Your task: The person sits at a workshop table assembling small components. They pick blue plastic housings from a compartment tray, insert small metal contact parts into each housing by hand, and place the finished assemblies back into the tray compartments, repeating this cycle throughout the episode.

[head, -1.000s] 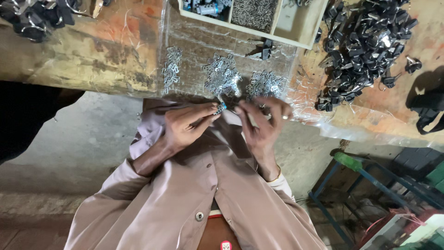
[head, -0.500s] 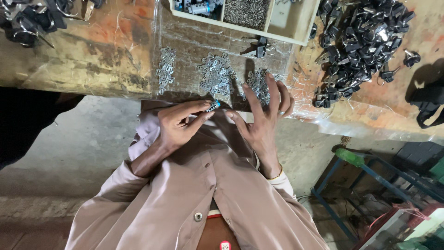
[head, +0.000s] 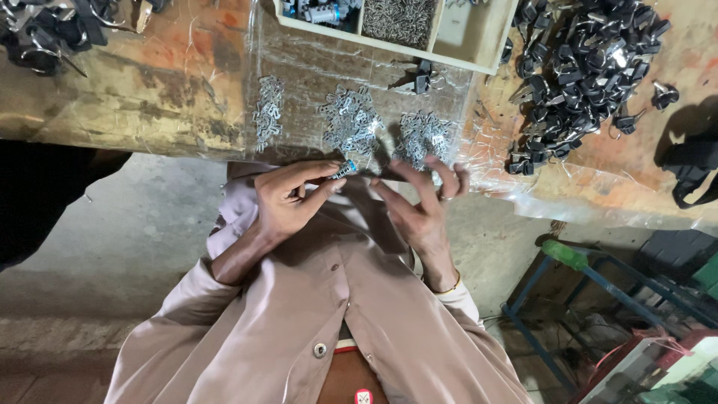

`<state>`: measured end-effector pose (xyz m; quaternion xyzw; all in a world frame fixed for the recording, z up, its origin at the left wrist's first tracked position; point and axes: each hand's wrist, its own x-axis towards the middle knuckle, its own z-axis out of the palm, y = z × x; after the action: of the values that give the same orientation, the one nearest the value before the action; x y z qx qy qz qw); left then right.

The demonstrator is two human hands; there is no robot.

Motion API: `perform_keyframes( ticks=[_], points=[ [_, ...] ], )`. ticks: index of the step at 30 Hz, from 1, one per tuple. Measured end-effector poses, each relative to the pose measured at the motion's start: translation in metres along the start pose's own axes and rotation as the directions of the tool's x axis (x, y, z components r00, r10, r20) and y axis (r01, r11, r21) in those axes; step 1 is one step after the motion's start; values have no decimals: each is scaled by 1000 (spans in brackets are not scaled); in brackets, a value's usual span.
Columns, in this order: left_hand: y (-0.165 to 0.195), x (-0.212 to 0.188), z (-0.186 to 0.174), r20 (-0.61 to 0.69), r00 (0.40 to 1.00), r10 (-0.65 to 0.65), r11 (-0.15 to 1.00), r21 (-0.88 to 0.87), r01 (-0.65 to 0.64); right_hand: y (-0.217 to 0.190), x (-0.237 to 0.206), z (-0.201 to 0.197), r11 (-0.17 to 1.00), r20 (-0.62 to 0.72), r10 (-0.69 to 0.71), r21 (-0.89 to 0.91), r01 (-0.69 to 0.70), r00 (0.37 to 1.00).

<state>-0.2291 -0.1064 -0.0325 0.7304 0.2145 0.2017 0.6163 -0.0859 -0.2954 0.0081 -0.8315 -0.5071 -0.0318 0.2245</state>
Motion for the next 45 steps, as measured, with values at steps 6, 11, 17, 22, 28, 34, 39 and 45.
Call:
perform_keyframes(
  ticks=[6, 11, 17, 22, 28, 34, 39, 45],
  points=[
    [1, 1, 1, 9, 1000, -12, 1000, 1, 12, -13, 7, 8, 975, -34, 66, 217, -57, 997],
    [4, 2, 3, 12, 1000, 7, 999, 36, -7, -26, 23, 10, 889, 65, 186, 414, -196, 980],
    [5, 4, 0, 54, 996, 68, 994, 85, -73, -33, 34, 9, 790, 105, 305, 527, -313, 947],
    [4, 3, -2, 76, 990, 116, 986, 108, -123, -32, 34, 10, 849, 72, 275, 451, -277, 959],
    [1, 3, -3, 98, 979, 180, 971, 142, -193, -30, 32, 6, 930, 122, 163, 311, -194, 979],
    [0, -1, -11, -41, 993, 115, 991, 79, -111, -25, 40, 5, 985, 12, 53, 166, -55, 998],
    [1, -1, -14, -66, 997, 51, 998, 48, -48, -22, 34, 10, 997, 17, -14, 72, 13, 1000],
    [-1, 3, -4, -31, 997, 66, 997, -28, -67, -14, 25, 10, 921, -16, 132, 371, -116, 991]
  ],
)
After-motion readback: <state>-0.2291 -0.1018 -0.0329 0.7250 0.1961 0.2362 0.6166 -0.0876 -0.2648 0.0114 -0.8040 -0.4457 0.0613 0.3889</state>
